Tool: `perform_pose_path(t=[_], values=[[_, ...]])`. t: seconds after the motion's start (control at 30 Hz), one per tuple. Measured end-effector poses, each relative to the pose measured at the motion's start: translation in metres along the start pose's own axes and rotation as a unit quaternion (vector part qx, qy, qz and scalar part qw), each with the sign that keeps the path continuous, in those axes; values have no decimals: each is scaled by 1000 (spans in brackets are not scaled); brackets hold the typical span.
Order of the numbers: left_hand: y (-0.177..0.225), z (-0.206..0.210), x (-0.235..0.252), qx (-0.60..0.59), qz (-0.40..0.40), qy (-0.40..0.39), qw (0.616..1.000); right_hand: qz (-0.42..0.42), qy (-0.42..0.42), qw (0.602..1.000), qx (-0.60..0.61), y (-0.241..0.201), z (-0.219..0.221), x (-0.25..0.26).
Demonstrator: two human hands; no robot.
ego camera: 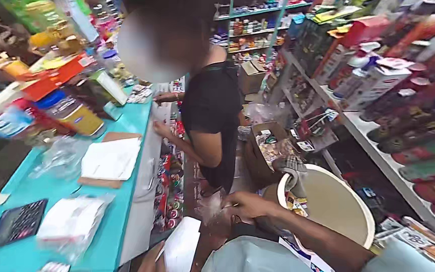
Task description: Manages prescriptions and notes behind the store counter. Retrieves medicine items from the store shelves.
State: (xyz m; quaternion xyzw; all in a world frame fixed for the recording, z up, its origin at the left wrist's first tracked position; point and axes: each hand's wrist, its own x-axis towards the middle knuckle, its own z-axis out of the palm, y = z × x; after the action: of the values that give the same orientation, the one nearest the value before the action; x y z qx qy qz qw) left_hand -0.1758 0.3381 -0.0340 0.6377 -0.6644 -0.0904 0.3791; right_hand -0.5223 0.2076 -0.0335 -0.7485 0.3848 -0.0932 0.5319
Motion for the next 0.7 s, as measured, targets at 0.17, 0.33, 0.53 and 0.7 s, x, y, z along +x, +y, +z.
perform_pose_path(t=[0.17,0.33,0.53,0.7], values=[[17,183,60,-5,106,-178,978,156,230,956,96,81,-91,-120],[92,324,121,-93,123,-311,938,157,348,906,184,102,-122,-150],[195,509,216,-198,-197,-373,885,221,446,847,185,124,-116,-178],[232,599,271,-324,-380,-291,816,230,532,761,290,134,-79,-211]])
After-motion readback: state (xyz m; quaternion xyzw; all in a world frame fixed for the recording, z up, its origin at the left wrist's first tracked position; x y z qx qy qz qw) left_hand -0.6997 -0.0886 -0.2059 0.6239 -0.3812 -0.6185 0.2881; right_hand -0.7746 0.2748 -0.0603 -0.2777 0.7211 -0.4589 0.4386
